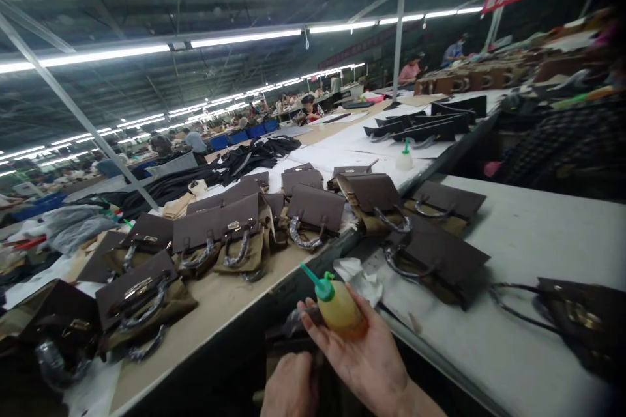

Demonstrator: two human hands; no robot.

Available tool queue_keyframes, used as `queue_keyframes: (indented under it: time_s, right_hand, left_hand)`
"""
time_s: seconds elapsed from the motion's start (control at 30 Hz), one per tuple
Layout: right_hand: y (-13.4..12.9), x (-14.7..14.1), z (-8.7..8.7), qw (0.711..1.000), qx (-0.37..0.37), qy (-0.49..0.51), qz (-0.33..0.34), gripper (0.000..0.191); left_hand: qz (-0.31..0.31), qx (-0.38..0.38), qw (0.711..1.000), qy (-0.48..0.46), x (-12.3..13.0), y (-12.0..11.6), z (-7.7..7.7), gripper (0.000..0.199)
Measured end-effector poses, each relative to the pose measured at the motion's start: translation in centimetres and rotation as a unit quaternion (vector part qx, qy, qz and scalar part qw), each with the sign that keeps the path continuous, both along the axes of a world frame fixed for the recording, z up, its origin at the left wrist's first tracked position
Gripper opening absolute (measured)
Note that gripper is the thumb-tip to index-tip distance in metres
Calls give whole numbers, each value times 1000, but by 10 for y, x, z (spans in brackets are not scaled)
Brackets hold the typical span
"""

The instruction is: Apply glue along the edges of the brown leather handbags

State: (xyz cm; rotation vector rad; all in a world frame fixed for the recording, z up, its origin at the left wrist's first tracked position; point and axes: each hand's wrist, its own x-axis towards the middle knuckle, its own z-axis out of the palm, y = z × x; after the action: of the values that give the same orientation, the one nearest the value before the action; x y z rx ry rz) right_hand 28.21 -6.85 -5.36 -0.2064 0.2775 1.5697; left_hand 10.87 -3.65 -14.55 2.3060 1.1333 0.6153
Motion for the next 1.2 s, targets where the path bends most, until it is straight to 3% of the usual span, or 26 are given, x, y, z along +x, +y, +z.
queue_keyframes:
  time_s: [0.1,0.17,0.23,0.3,0.37,0.43,0.53,0.63,0.73,0.8,0.9,1.07,1.13,1.2]
  right_hand:
    - [1,4,8,1000,4,2,22,33]
    - [5,8,11,1000,-4,5,20,34]
    - [10,12,12,1000,-8,4,19,37]
    - [14,15,12,1000,-10,-1,21,39]
    - [17,17,12,1000,-9,-7,26,38]
    - [14,21,9,999,-5,-13,42,40]
    - [-1,34,-1,995,4,-18,97,60]
    - [-27,58,-19,988,34,-63,136,71]
    - [-49,78,-39,984,37,-160,65,56]
    - [-59,82,-48,986,6,-167,20,48]
    - [-66,73,-51,991,-11,-136,11,43]
    - [-82,52,-37,987,66,-131,61,47]
    - [-92,50,-32,983,98,-128,83,53]
    - [-103,51,-31,983,106,-120,92,53]
  left_hand:
    - [19,-163,983,-83,-4,5,23,17]
    - [-22,-263,956,-125,-4,5,39,26]
    - [-83,-303,944,-99,-4,3,49,38]
    - [-123,-271,955,-11,-4,1,50,35]
    - [-131,-199,968,81,-5,1,45,10]
    - [-129,-134,976,111,-7,4,40,12]
    - [-118,-75,988,61,-13,13,41,15]
    - [-96,-70,993,-1,-23,22,43,35]
    - [-23,-105,994,-18,-32,29,38,34]
    - [46,-118,992,-15,-33,34,38,29]
    - [112,-125,986,-23,-25,39,58,27]
    - [82,-145,983,-72,-1,35,122,34]
    - [58,-217,973,-61,4,28,133,41]
    - [8,-295,953,-72,6,21,129,51]
